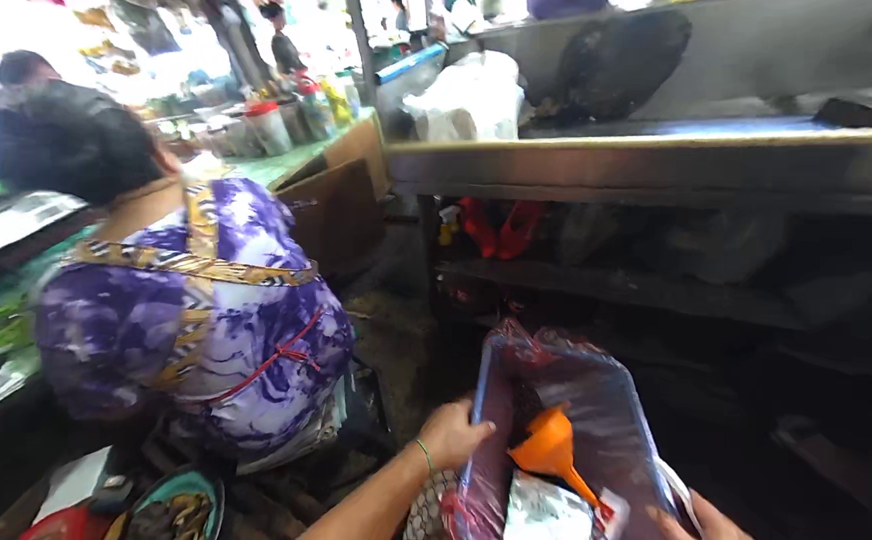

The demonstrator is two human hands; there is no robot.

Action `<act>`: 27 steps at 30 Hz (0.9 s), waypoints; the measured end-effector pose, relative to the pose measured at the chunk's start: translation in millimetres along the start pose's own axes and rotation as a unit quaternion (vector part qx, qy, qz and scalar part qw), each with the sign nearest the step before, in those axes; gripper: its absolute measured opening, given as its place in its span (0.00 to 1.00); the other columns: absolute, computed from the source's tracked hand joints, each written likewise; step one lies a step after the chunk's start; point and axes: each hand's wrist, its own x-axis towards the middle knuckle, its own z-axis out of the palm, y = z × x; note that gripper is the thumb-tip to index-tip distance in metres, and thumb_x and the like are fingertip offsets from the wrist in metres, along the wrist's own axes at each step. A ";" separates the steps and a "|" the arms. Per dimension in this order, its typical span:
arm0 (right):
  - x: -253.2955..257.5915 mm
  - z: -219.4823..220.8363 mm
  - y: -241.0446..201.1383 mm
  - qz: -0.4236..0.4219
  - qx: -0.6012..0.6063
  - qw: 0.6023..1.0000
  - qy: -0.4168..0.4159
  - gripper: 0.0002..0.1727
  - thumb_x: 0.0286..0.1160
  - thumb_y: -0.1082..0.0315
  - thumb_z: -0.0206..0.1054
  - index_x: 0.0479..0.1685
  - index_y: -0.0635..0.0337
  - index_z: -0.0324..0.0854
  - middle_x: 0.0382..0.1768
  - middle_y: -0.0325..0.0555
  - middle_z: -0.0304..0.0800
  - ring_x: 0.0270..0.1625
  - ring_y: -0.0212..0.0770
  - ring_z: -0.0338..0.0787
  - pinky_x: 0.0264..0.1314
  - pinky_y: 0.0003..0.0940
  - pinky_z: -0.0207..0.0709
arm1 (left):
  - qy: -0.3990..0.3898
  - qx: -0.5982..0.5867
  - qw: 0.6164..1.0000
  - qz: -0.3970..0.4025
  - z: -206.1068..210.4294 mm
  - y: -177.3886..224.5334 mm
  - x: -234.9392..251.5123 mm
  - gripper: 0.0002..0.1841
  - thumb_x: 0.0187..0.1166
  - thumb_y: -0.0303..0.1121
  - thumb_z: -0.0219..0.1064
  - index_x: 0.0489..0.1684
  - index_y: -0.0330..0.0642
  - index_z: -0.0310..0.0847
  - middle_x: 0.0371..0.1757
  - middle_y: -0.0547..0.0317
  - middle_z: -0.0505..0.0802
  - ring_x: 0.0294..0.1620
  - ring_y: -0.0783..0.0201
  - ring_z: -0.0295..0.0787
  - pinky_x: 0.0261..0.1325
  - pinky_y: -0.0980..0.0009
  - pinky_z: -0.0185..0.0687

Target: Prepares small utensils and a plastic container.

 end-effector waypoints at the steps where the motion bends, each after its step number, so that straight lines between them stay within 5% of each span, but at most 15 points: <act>1: 2.3 0.8 2.7 -0.017 0.009 1.000 0.013 0.31 0.76 0.45 0.68 0.66 0.61 0.83 0.50 0.63 0.92 0.56 0.63 0.91 0.60 0.71 0.79 | 0.035 0.030 0.999 0.002 -9.7 9.2 -3.9 0.32 0.77 0.58 0.69 0.69 0.40 0.79 0.52 0.44 0.92 0.53 0.47 0.92 0.60 0.42 0.86; 3: -3.8 -1.2 0.6 -0.010 0.007 1.000 0.016 0.29 0.74 0.44 0.70 0.65 0.57 0.85 0.48 0.58 0.93 0.54 0.60 0.92 0.59 0.69 0.81 | 0.074 0.082 0.993 0.029 -26.9 25.9 -6.8 0.39 0.77 0.57 0.70 0.82 0.39 0.70 0.69 0.41 0.87 0.66 0.46 0.87 0.71 0.43 0.82; 5: -6.9 -8.2 -5.4 0.022 0.003 1.000 -0.017 0.27 0.77 0.45 0.68 0.66 0.56 0.83 0.50 0.56 0.92 0.56 0.57 0.91 0.62 0.66 0.80 | 0.092 0.111 0.985 0.095 -35.6 33.7 2.4 0.37 0.81 0.55 0.67 0.82 0.38 0.71 0.74 0.40 0.84 0.70 0.46 0.85 0.74 0.44 0.79; 11: -1.9 -14.2 0.5 0.037 -0.001 0.999 -0.039 0.27 0.77 0.41 0.67 0.58 0.56 0.84 0.45 0.51 0.91 0.53 0.51 0.90 0.60 0.60 0.81 | 0.123 0.089 0.946 0.286 -1.2 54.7 3.2 0.12 0.81 0.35 0.67 0.54 0.40 0.88 0.56 0.53 0.92 0.57 0.60 0.91 0.64 0.56 0.87; 14: -3.2 -13.1 7.3 0.022 0.018 0.999 -0.022 0.26 0.78 0.42 0.67 0.59 0.53 0.85 0.41 0.45 0.91 0.46 0.45 0.91 0.56 0.55 0.83 | 0.115 0.079 0.931 0.336 14.7 59.7 2.2 0.07 0.80 0.30 0.66 0.44 0.40 0.91 0.49 0.58 0.94 0.53 0.66 0.91 0.61 0.62 0.88; 21: -3.4 -14.8 14.2 0.025 0.083 0.996 -0.006 0.22 0.78 0.46 0.69 0.60 0.51 0.85 0.37 0.38 0.90 0.39 0.35 0.88 0.49 0.43 0.84 | 0.099 0.087 0.943 0.306 12.5 43.8 8.5 0.08 0.80 0.34 0.68 0.47 0.44 0.91 0.52 0.61 0.94 0.56 0.68 0.90 0.64 0.63 0.87; 25: -2.4 -7.4 7.3 0.045 0.060 0.996 -0.052 0.28 0.75 0.42 0.69 0.64 0.52 0.83 0.46 0.45 0.92 0.51 0.44 0.91 0.59 0.53 0.83 | 0.164 0.120 0.948 0.247 5.8 30.4 13.9 0.14 0.77 0.37 0.69 0.55 0.43 0.90 0.64 0.52 0.90 0.68 0.51 0.84 0.70 0.47 0.79; 27: -1.0 -3.8 6.5 0.042 0.056 0.995 -0.064 0.27 0.75 0.44 0.68 0.65 0.50 0.82 0.50 0.45 0.92 0.56 0.43 0.91 0.63 0.54 0.82 | 0.171 0.134 0.959 0.184 10.1 21.6 18.9 0.24 0.74 0.39 0.70 0.70 0.42 0.83 0.78 0.45 0.81 0.82 0.42 0.72 0.80 0.40 0.68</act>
